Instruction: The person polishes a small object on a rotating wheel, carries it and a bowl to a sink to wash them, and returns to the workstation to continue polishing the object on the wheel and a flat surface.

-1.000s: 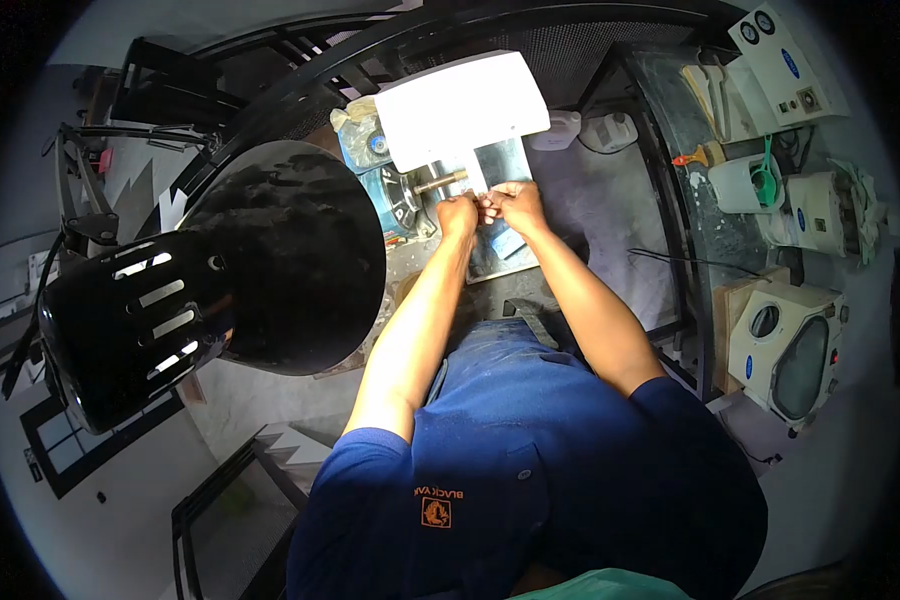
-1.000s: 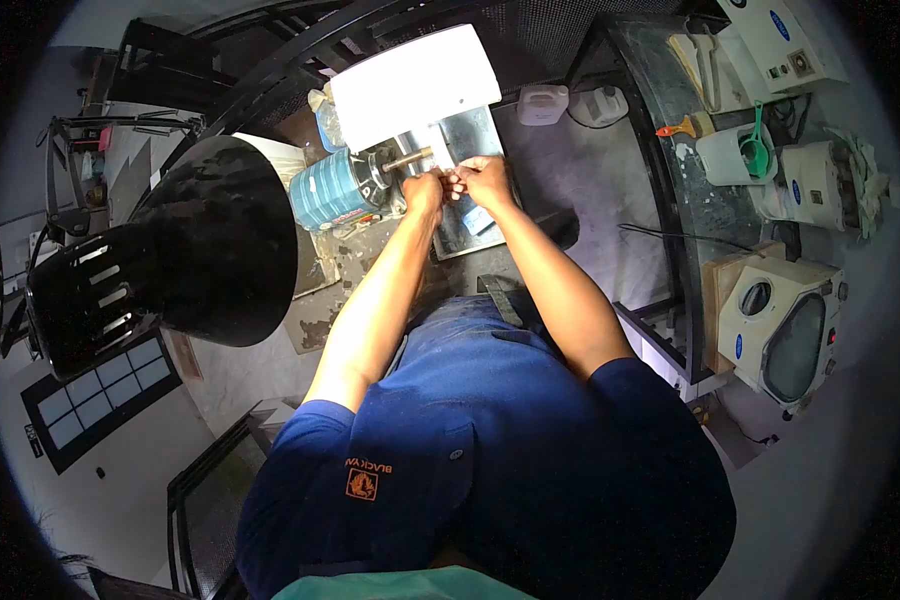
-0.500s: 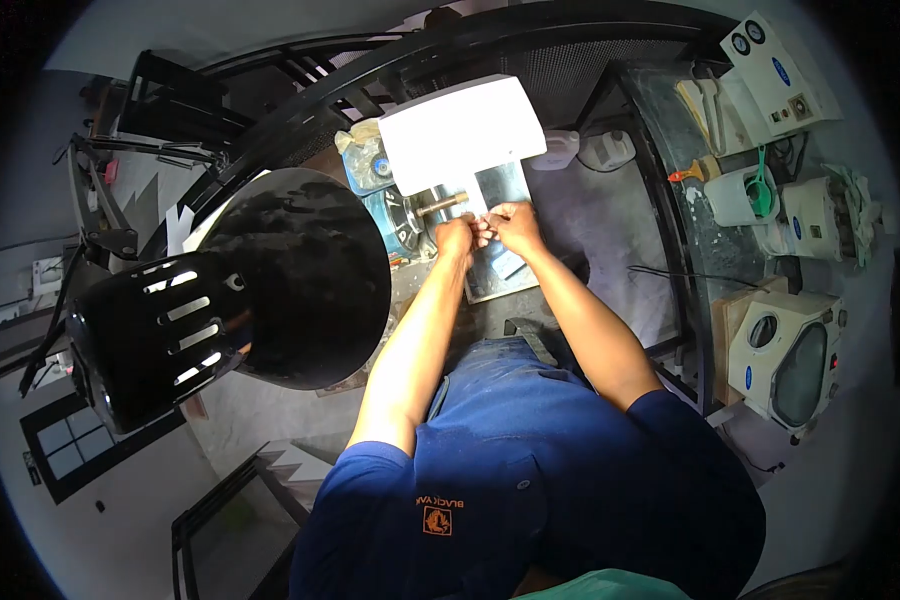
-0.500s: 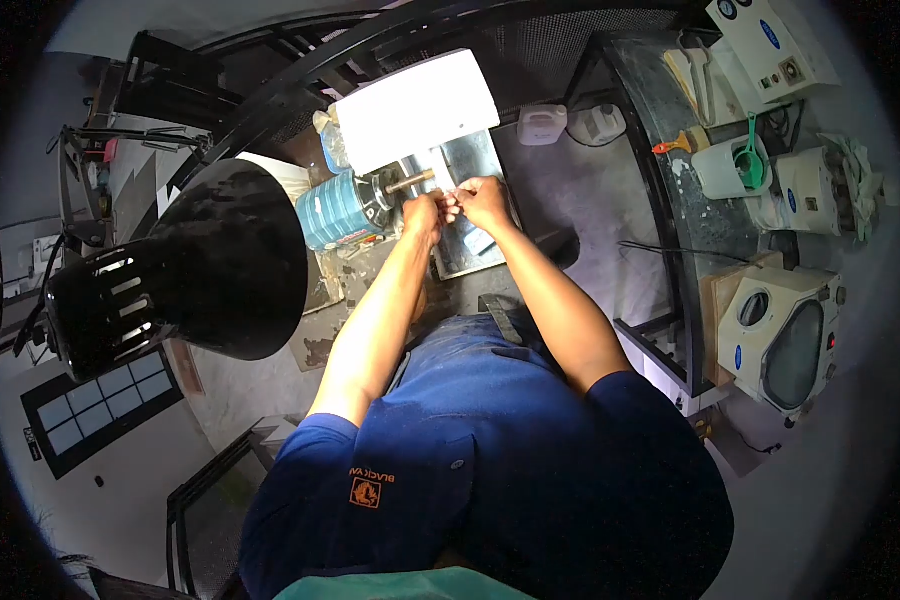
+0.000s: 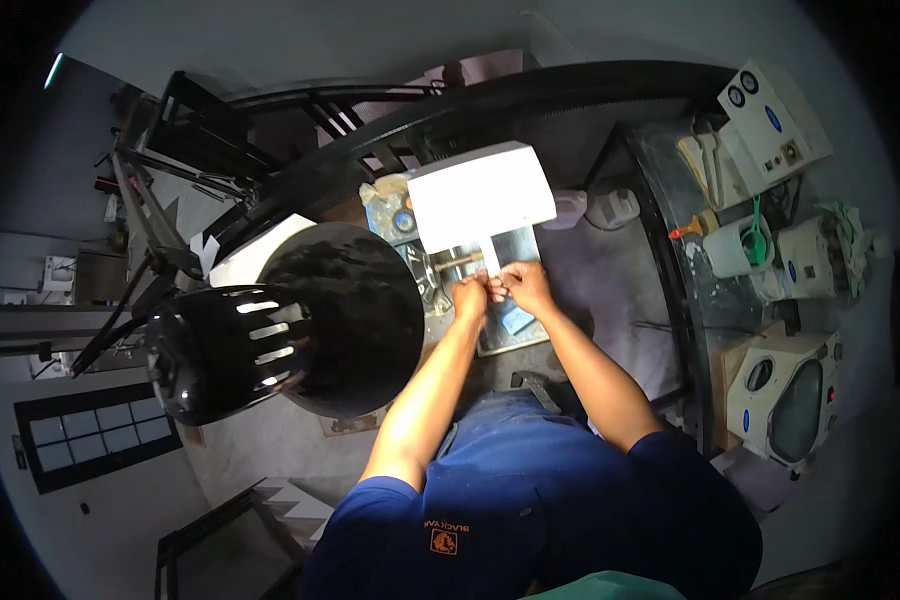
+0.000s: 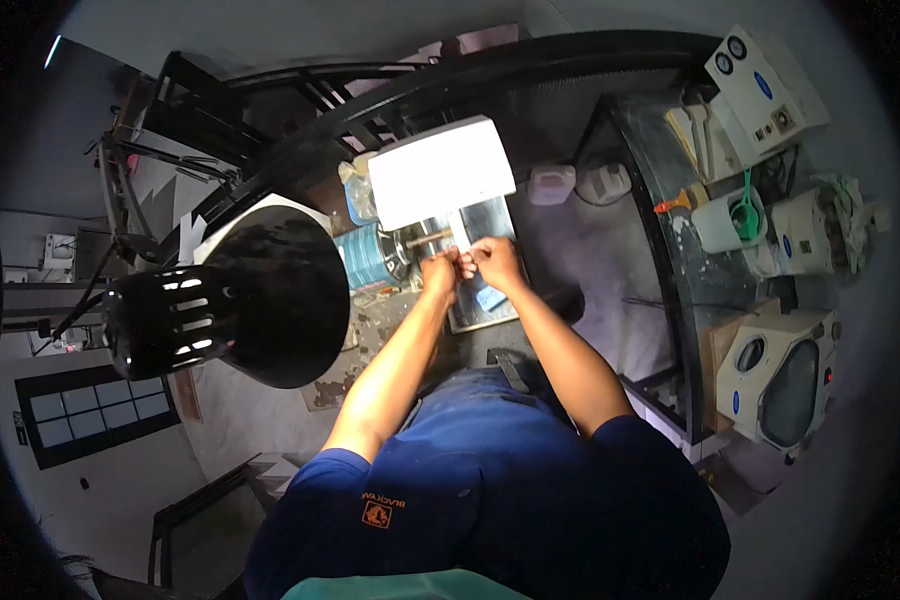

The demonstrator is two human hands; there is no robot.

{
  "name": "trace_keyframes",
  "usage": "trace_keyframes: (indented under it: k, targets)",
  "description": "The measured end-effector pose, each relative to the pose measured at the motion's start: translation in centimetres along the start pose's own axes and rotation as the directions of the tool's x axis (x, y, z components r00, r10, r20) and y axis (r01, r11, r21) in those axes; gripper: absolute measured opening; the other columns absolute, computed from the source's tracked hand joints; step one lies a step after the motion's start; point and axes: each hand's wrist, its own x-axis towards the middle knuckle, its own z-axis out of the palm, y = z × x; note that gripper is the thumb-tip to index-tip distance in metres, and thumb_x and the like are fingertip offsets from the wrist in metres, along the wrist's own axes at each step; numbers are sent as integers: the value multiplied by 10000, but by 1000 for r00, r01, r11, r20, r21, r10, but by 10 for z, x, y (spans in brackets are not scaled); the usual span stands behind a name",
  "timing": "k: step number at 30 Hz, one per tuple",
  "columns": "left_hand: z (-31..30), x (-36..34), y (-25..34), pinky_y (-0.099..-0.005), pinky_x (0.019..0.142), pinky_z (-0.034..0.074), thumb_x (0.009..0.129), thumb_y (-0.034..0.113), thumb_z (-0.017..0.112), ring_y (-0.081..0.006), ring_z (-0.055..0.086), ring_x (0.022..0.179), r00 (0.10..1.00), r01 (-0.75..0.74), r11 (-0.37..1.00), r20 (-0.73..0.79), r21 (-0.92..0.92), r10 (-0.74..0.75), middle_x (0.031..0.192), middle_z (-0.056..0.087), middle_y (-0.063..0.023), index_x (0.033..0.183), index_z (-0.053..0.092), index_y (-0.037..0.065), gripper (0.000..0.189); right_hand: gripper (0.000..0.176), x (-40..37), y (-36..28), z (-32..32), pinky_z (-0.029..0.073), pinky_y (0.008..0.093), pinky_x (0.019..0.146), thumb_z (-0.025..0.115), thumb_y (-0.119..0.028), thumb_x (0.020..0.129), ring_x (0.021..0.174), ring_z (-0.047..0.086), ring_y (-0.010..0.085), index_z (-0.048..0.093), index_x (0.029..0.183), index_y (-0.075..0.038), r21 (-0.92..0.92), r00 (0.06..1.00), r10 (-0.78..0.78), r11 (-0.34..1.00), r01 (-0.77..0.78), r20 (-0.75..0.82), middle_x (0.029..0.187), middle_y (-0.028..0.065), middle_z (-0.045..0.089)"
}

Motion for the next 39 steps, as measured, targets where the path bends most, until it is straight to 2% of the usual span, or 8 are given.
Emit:
trace_keyframes:
  k: [3, 5, 15, 17, 18, 33, 35, 39]
  targets:
    - [2, 12, -3, -314, 420, 466, 890, 44, 376, -231, 580, 509, 992, 116, 993, -49, 20, -115, 692, 611, -160, 824, 531, -84, 211, 88, 10, 16, 3, 461, 276, 547, 579, -16, 796, 580, 574, 101, 622, 738, 34, 36, 1000, 16, 999, -15, -25, 646, 80, 637]
    - [-1, 18, -5, -307, 419, 462, 882, 48, 388, -221, 580, 509, 987, 148, 989, -63, 4, -147, 693, 611, -160, 843, 537, -84, 202, 89, 10, 8, 2, 465, 286, 550, 592, -28, 778, 577, 588, 114, 629, 719, 27, -129, 992, 117, 984, -121, -39, 653, 94, 642]
    - [4, 9, 12, -271, 374, 453, 850, 30, 379, -206, 573, 469, 973, 224, 975, -57, 4, -223, 653, 603, -158, 795, 547, -80, 208, 90, 12, 12, 0, 446, 231, 465, 587, -24, 803, 524, 551, 90, 621, 753, 43, -62, 995, 96, 994, -94, 19, 636, 54, 616]
    - [5, 10, 11, -266, 375, 455, 854, 40, 377, -203, 575, 470, 969, 237, 971, -70, -21, -238, 652, 605, -155, 782, 549, -73, 218, 84, 16, 7, 0, 444, 230, 461, 583, -15, 795, 523, 550, 88, 623, 749, 42, -172, 996, 86, 981, -86, -4, 639, 55, 619]
    - [3, 8, 11, -266, 376, 455, 856, 42, 380, -199, 575, 469, 970, 235, 972, -66, -18, -235, 649, 606, -151, 779, 551, -70, 218, 76, 14, 2, -1, 478, 289, 584, 591, -21, 763, 604, 613, 152, 632, 729, 33, -161, 989, 151, 976, -148, 5, 690, 112, 655]
    - [-3, 5, 19, -261, 414, 439, 852, 40, 349, -186, 572, 511, 968, 250, 967, -23, 44, -249, 708, 620, -139, 842, 549, -59, 224, 89, 14, -3, -1, 486, 306, 593, 604, -48, 756, 618, 627, 174, 645, 748, 30, -189, 991, 130, 974, -122, 32, 686, 131, 654]
    - [0, 5, 17, -255, 397, 449, 850, 46, 389, -182, 579, 494, 957, 290, 957, -12, -25, -290, 684, 622, -144, 826, 570, -73, 218, 85, 15, 5, 0, 439, 240, 457, 591, -26, 792, 518, 561, 98, 634, 749, 34, -87, 992, 120, 989, -122, -27, 624, 63, 624]
    - [-7, 11, 9, -247, 409, 450, 848, 52, 392, -180, 576, 497, 958, 287, 956, 9, -56, -287, 691, 626, -137, 844, 574, -73, 221, 87, 13, -1, 1, 451, 238, 456, 598, -35, 803, 509, 554, 97, 629, 770, 39, -182, 993, 110, 977, -113, -31, 636, 64, 621]
